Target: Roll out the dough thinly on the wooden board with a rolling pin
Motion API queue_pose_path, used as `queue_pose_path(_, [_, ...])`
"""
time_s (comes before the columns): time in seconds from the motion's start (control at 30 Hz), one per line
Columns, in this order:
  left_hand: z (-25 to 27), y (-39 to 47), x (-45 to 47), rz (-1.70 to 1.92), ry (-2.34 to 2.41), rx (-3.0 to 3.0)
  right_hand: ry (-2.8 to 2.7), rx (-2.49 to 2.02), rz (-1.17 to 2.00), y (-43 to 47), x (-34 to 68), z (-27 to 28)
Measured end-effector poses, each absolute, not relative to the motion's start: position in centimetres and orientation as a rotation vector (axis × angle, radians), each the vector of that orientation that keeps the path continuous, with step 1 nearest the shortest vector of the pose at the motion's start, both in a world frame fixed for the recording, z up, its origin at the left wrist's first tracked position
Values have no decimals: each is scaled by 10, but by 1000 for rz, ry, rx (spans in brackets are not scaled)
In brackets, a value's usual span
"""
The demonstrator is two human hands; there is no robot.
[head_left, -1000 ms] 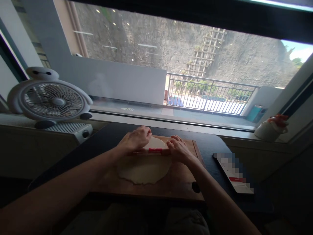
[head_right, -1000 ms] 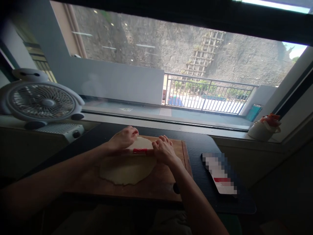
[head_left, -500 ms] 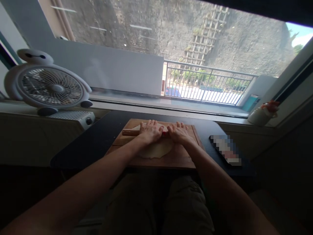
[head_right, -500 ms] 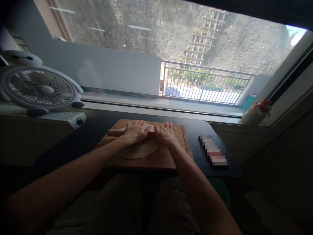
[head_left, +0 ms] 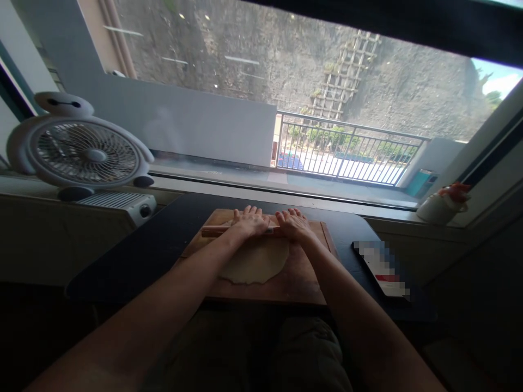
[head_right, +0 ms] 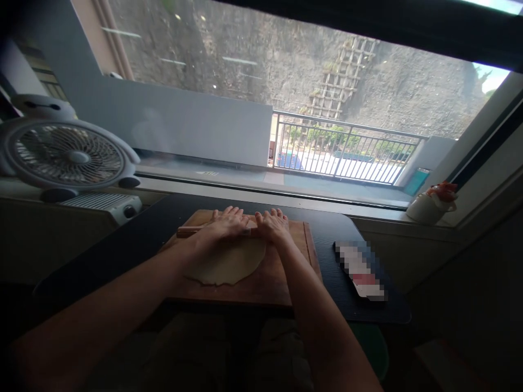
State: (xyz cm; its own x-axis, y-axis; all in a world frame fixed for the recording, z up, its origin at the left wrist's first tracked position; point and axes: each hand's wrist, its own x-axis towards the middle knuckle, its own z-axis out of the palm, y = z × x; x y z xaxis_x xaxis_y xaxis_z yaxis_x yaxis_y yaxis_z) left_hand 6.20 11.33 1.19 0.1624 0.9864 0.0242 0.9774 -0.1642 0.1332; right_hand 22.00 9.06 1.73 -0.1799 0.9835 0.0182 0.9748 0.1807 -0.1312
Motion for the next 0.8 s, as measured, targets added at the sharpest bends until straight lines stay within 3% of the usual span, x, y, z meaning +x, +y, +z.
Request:
queue_pose_path(0.3, [11, 40, 64, 246, 1943, 2483, -2131, -1934, 76, 27, 224, 3])
queue_pose_path(0.8, [16, 163, 50, 301, 2146, 2289, -2175, -1838, 54, 162, 206, 9])
